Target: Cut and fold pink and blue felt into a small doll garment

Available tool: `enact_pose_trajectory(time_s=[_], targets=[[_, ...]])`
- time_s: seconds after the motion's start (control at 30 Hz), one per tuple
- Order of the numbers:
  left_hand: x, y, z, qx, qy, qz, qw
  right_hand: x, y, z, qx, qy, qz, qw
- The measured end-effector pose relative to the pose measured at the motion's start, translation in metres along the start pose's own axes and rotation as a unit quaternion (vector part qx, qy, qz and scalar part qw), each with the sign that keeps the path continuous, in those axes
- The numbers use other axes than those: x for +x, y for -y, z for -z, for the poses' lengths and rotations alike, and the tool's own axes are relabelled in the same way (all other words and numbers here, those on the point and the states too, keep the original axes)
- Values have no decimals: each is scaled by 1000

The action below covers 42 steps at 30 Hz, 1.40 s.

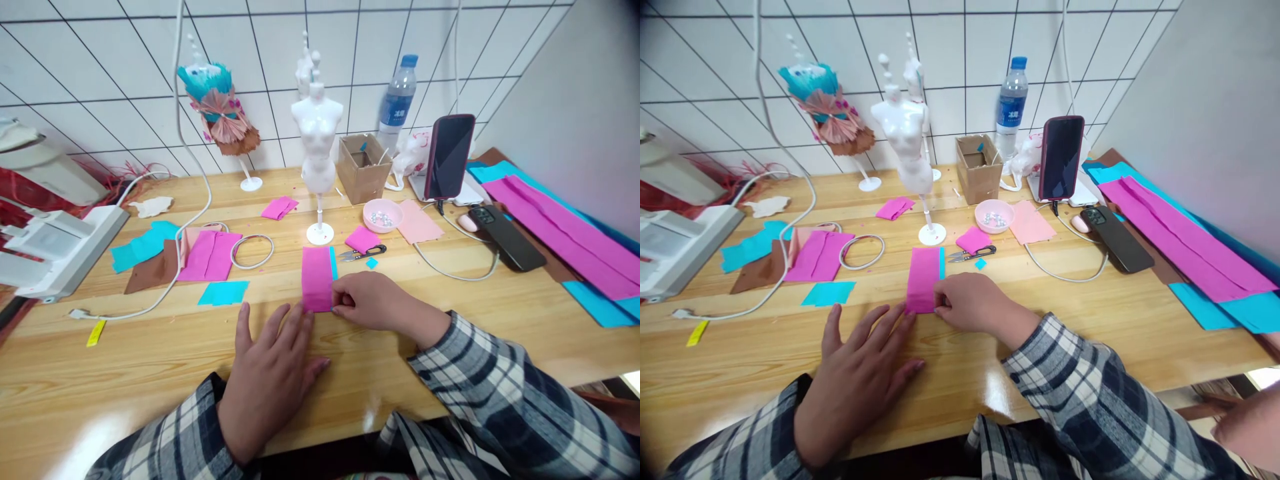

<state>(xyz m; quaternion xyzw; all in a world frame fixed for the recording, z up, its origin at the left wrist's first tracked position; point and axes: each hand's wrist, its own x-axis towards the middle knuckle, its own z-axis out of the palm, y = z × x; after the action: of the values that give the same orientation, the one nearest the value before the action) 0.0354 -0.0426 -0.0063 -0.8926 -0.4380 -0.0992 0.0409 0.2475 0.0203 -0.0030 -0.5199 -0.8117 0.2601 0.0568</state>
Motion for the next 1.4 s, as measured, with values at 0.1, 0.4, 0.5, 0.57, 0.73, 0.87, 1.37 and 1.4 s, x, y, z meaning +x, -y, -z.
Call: enact_pose_trajectory(time_s=[0.1,0.4,0.5,0.57,0.73,0.87,1.37,1.4], targets=[[1,-1,4,5,-22,6,1000,-1,-1,3,3,1,3,1000],[35,108,17,-34,-72,87,993,-3,-1,2,43,-92,32,994],[54,147,17,-75,-63,70,993,-2,7,-10,6,-134,81,988],[63,156,13,-98,-66,50,992,-1,13,-18,-18,-142,98,985],[58,164,-3,-79,0,45,996,3,18,-25,-39,-126,129,983],[47,178,-8,-51,33,48,997,2,16,-23,-28,-102,154,982],[48,128,1,-208,-47,106,971,-4,12,-19,46,-140,189,971],[47,118,3,-246,-58,105,962,-4,12,-18,62,-174,177,967]])
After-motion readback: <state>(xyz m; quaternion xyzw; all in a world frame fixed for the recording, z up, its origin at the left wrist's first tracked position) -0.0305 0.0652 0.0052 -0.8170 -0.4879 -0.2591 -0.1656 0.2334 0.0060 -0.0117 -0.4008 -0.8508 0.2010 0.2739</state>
